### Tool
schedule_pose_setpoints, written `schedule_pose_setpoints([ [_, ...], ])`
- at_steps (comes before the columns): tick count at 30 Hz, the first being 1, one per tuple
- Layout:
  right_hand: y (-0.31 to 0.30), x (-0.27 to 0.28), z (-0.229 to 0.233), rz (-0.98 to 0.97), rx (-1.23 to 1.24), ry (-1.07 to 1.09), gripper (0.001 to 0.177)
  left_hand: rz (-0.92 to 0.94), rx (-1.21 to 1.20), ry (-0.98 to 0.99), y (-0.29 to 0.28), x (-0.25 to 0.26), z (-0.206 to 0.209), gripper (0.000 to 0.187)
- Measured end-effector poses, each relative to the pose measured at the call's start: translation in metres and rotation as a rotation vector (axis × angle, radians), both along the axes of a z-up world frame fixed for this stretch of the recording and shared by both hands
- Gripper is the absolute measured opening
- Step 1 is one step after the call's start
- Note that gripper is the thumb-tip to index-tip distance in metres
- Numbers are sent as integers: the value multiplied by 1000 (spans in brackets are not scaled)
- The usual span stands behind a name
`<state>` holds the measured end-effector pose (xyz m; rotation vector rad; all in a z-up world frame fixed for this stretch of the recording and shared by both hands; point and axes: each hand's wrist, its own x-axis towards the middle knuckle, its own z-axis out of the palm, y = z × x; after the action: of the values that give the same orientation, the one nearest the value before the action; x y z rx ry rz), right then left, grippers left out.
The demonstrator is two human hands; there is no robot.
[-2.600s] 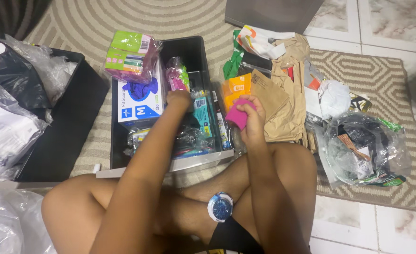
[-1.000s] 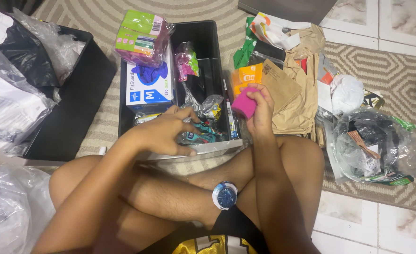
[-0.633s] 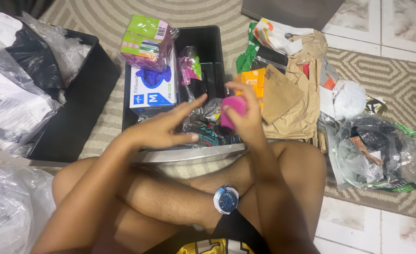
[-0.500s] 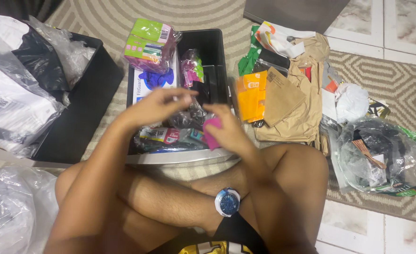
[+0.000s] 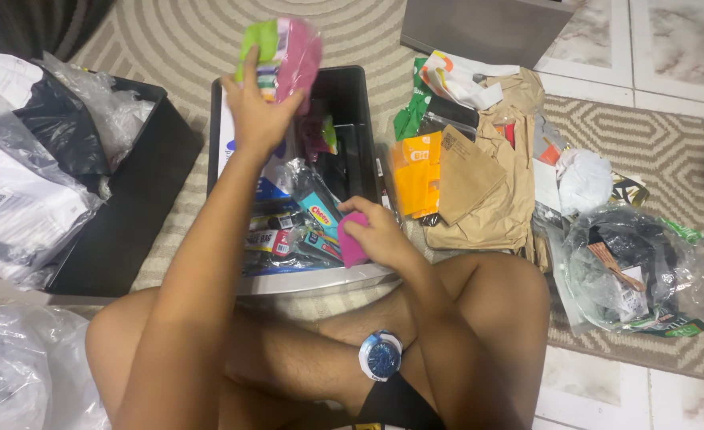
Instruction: The person organizes a variety of household items in a drawer by picking up and placing packages of sponges, trash bags, adhesive, and small tools.
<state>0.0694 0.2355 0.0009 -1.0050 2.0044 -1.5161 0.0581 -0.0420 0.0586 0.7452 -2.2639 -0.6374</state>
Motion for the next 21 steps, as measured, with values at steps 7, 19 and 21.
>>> schedule_pose_setpoints([
  [7, -1, 1, 5, -14, 131, -65, 35, -153, 565, -235, 23, -52, -5, 83],
  [19, -1, -1, 8, 0, 110, -36, 35, -372, -296, -265, 3, -67, -69, 53],
  [21, 0, 0, 7, -3, 103, -26, 35, -397, -362, -248, 18, -64, -60, 69],
])
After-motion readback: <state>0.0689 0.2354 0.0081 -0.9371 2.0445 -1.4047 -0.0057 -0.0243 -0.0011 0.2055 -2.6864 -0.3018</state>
